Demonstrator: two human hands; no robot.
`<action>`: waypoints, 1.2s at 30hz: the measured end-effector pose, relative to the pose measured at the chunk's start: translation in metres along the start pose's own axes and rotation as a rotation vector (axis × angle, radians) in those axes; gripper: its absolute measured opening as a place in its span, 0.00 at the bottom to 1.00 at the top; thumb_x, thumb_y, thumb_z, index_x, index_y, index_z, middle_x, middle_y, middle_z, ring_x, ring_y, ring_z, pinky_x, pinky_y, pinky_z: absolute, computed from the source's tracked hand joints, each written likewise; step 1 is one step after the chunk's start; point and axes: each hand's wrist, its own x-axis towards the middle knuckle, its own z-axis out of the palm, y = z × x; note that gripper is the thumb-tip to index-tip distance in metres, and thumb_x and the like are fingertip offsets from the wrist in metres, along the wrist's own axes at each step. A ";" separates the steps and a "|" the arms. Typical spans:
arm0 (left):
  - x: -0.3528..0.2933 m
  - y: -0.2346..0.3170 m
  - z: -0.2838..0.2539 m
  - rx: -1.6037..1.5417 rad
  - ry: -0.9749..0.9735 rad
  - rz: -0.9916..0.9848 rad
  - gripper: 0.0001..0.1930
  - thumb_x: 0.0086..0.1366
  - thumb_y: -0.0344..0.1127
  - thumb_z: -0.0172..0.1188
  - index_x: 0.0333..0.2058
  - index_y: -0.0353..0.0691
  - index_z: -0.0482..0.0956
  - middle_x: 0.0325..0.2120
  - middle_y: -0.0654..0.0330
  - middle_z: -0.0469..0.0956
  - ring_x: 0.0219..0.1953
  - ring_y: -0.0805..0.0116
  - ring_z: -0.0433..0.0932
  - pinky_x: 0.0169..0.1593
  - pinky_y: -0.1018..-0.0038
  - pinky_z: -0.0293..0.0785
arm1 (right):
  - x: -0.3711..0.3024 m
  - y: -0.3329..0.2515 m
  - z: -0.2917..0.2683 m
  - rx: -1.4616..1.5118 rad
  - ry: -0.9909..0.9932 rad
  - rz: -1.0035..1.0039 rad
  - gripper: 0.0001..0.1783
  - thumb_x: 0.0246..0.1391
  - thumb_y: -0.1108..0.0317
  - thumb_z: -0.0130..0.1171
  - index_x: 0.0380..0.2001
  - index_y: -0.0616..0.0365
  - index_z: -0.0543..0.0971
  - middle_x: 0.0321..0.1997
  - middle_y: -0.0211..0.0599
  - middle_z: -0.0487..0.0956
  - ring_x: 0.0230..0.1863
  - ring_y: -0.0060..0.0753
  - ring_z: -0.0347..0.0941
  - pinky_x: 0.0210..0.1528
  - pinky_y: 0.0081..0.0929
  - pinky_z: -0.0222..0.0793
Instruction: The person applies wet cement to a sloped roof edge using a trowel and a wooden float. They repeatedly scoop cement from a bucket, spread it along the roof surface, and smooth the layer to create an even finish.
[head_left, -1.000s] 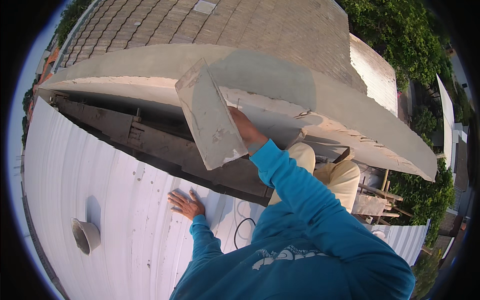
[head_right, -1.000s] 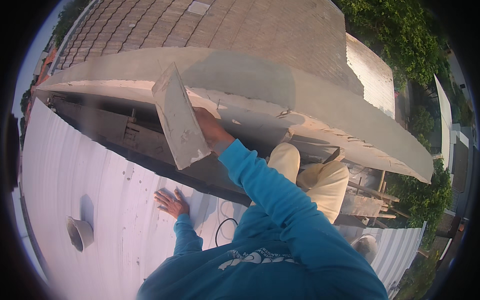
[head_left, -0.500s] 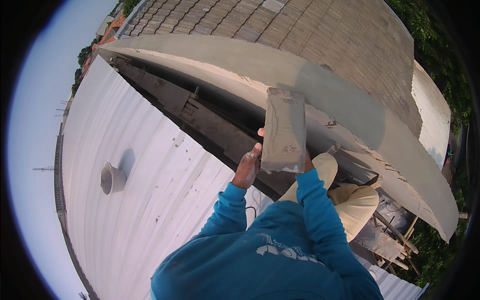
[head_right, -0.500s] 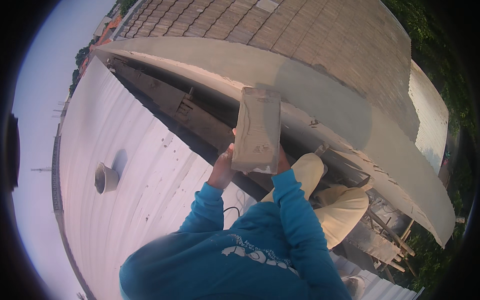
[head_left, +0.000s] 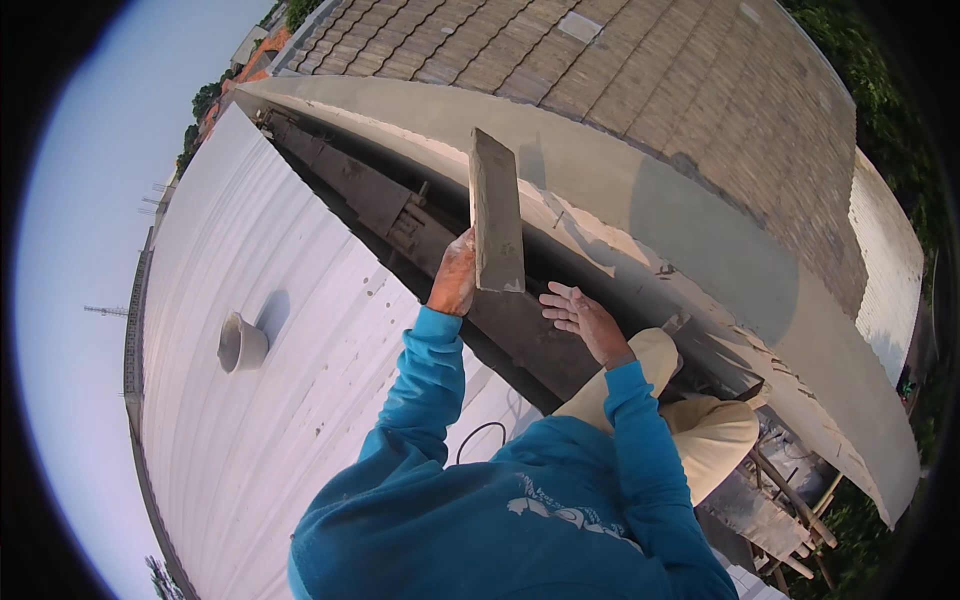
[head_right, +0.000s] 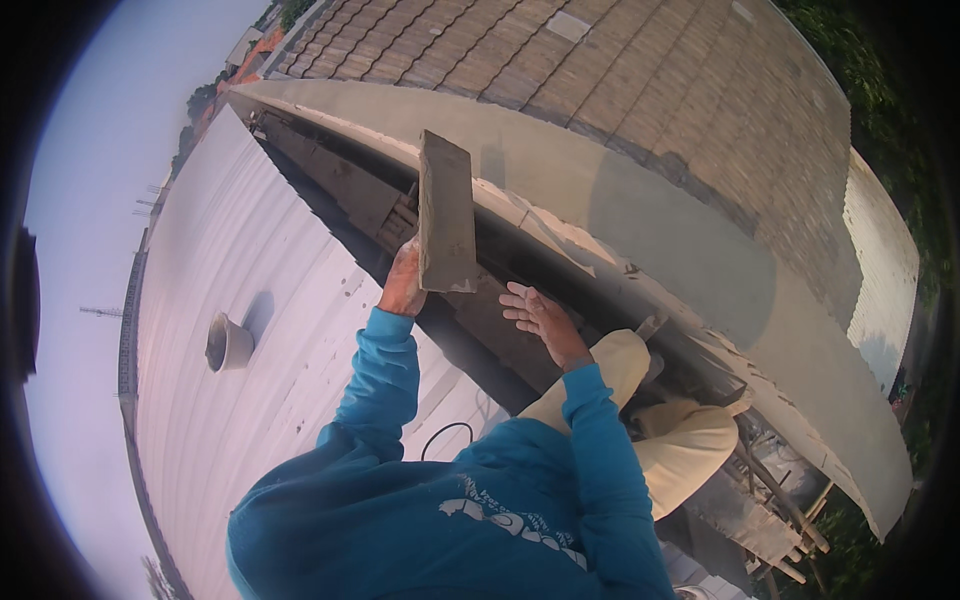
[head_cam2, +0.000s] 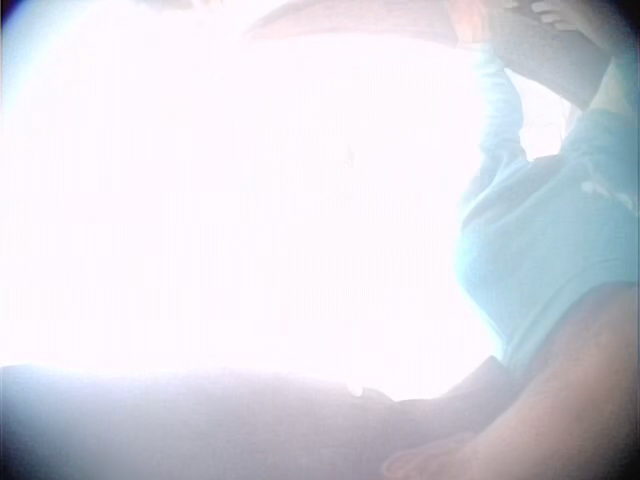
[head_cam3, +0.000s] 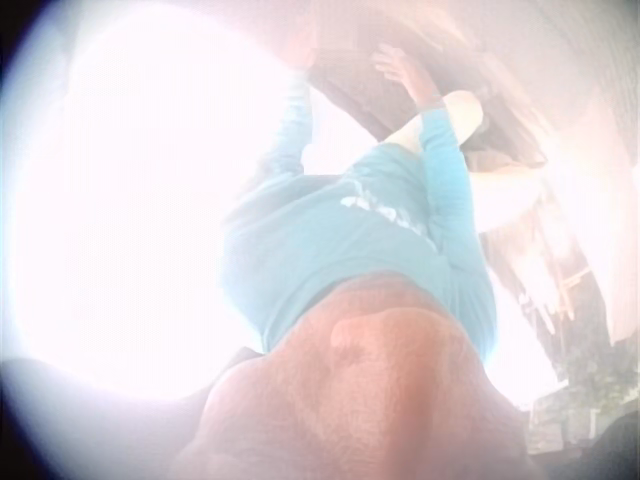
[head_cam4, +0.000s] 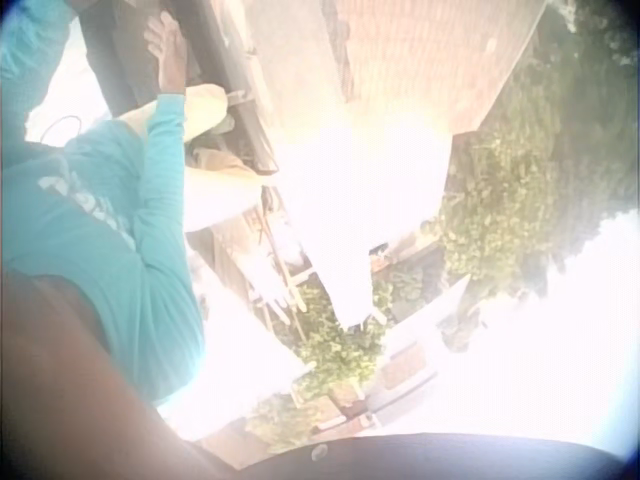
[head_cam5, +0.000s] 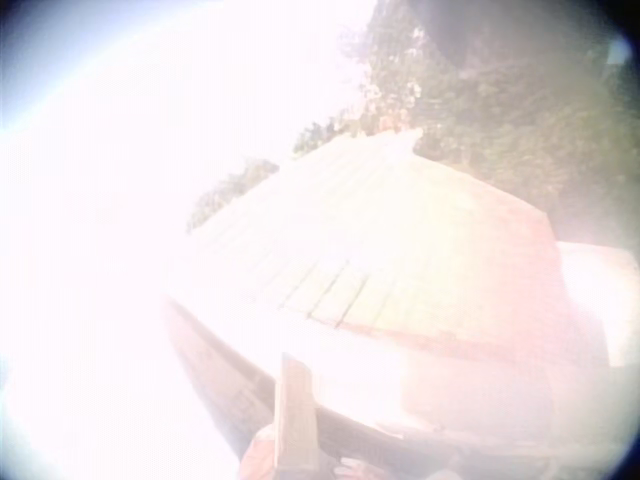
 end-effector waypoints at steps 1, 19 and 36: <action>0.025 0.008 -0.012 0.242 0.023 0.006 0.27 0.69 0.57 0.54 0.46 0.34 0.74 0.34 0.64 0.77 0.34 0.78 0.74 0.40 0.77 0.72 | -0.014 0.011 -0.010 0.001 0.011 0.017 0.36 0.69 0.44 0.39 0.67 0.62 0.59 0.64 0.49 0.69 0.63 0.41 0.67 0.66 0.38 0.59; 0.186 -0.045 0.049 1.651 0.170 0.509 0.31 0.64 0.61 0.55 0.50 0.38 0.71 0.45 0.44 0.75 0.45 0.41 0.76 0.46 0.51 0.72 | -0.053 0.085 -0.065 0.076 0.224 -0.027 0.34 0.69 0.46 0.43 0.68 0.58 0.59 0.63 0.53 0.69 0.59 0.48 0.72 0.59 0.39 0.71; 0.258 0.060 -0.070 1.676 0.576 0.281 0.35 0.62 0.67 0.52 0.46 0.36 0.75 0.45 0.42 0.77 0.47 0.40 0.77 0.49 0.53 0.73 | -0.056 0.073 -0.071 0.167 0.196 -0.001 0.32 0.70 0.53 0.43 0.68 0.63 0.56 0.63 0.55 0.67 0.61 0.50 0.70 0.62 0.42 0.68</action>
